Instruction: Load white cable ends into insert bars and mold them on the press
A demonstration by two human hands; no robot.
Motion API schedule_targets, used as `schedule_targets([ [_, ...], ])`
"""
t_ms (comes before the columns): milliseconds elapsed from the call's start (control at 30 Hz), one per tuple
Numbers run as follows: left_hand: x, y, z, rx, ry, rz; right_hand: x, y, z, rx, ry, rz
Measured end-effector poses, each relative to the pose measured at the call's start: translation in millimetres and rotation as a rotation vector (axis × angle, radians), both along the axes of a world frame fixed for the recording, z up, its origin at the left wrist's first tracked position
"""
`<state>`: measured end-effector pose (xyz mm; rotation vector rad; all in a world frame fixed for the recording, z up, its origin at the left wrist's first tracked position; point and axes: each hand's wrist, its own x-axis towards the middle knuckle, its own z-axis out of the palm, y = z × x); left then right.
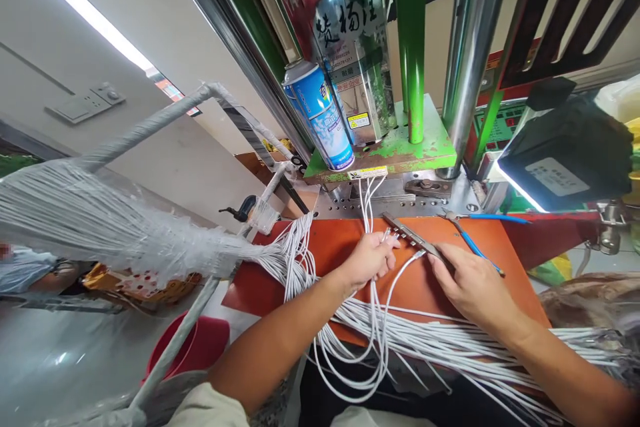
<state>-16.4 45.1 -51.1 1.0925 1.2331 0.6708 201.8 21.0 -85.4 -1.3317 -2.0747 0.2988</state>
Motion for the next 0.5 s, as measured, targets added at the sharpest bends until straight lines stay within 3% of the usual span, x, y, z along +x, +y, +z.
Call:
schedule_targets([
  [267, 9, -1, 1.6, -0.023, 0.032, -0.029, 0, 1, -6.1, -0.009, -0.035, 0.038],
  [500, 14, 0, -1.2, 0.027, 0.042, -0.025, 3, 3, -7.5, 0.001, -0.021, 0.165],
])
